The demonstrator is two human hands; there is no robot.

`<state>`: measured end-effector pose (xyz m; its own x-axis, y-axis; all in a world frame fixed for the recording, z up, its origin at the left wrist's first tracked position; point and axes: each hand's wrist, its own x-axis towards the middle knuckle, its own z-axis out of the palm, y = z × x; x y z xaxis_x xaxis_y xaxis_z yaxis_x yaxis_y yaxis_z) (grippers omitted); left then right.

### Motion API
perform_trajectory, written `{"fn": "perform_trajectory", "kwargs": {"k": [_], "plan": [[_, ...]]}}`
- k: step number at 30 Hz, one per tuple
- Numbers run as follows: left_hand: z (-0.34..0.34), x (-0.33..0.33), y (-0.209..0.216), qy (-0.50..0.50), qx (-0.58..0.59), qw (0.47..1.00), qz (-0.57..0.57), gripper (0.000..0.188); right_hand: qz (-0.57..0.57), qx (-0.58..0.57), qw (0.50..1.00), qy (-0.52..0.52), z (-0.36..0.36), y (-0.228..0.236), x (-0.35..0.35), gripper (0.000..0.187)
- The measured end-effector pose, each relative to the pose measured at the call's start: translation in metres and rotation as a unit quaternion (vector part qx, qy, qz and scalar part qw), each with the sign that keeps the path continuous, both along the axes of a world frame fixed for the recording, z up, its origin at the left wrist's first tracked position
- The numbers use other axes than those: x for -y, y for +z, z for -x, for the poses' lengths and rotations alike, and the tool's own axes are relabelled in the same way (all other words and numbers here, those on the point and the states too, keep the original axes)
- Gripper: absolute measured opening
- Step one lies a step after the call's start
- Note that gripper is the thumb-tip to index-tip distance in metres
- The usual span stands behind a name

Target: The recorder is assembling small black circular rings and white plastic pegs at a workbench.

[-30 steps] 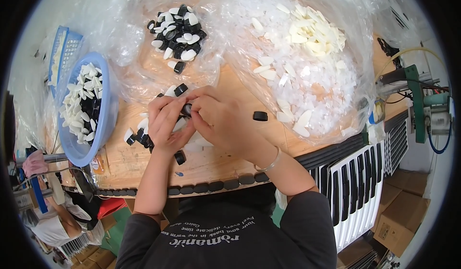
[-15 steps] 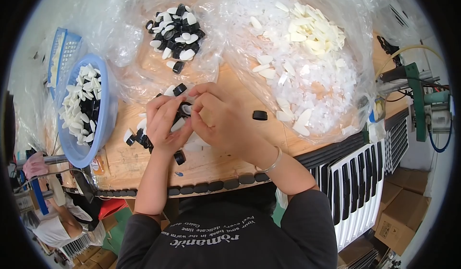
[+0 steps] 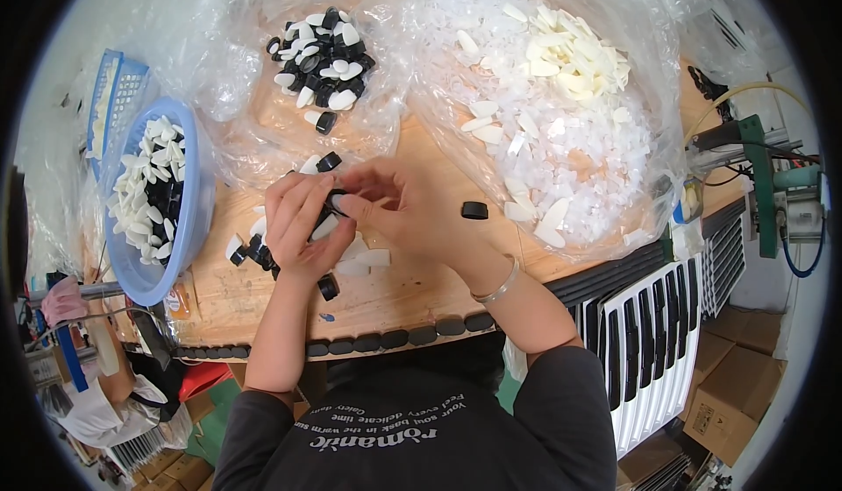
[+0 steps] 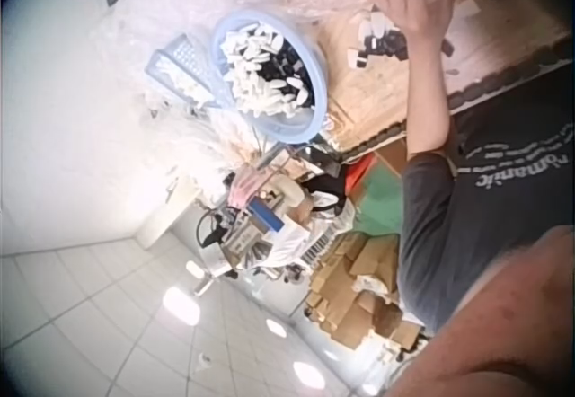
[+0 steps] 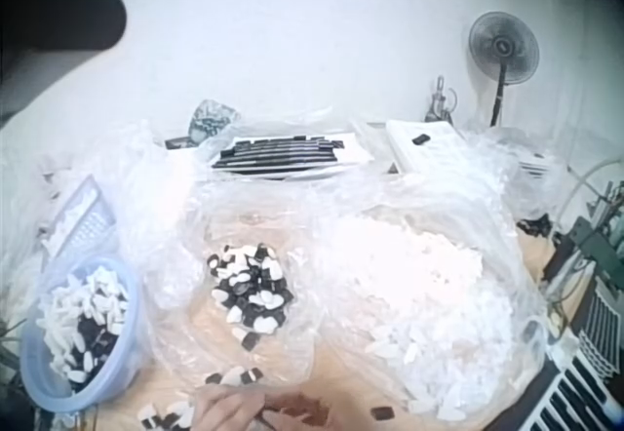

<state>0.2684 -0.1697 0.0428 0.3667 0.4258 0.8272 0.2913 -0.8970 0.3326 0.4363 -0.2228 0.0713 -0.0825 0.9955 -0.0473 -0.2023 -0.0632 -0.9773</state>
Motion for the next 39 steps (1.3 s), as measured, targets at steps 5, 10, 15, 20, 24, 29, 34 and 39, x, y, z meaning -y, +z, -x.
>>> {"fn": "perform_trajectory", "kwargs": {"k": [5, 10, 15, 20, 24, 29, 34, 39], "plan": [[0.001, 0.002, 0.0, -0.02, 0.004, 1.0, 0.005, 0.049, 0.055, -0.057, 0.996, 0.052, -0.001, -0.001, -0.002, 0.024], [-0.003, 0.003, -0.001, -0.049, 0.009, 0.998, 0.033, 0.047, 0.055, -0.088, 0.994, 0.03, 0.005, -0.016, -0.001, 0.021], [-0.004, 0.005, -0.005, -0.034, 0.017, 0.999, 0.014, 0.04, 0.027, -0.076, 0.997, -0.014, 0.014, -0.021, 0.0, 0.017], [-0.007, 0.004, -0.001, -0.025, 0.002, 1.0, -0.005, 0.036, 0.031, -0.052, 0.998, -0.023, 0.012, -0.022, -0.003, 0.013], [-0.006, 0.0, -0.001, -0.014, 0.012, 1.0, 0.024, 0.041, 0.047, -0.016, 0.998, 0.023, 0.0, -0.016, -0.012, 0.012], [0.01, -0.004, 0.0, 0.037, 0.053, 0.996, 0.057, 0.049, -0.031, 0.486, 0.839, -0.243, -0.088, 0.004, -0.075, 0.013], [0.006, -0.004, 0.001, -0.016, 0.085, 0.991, 0.106, 0.05, 0.022, 0.706, 0.667, -0.236, -0.127, -0.056, -0.106, 0.014], [0.007, -0.001, 0.003, -0.036, 0.074, 0.991, 0.101, 0.049, -0.092, 0.673, 0.658, -0.325, -0.111, -0.03, -0.085, 0.013]]}}
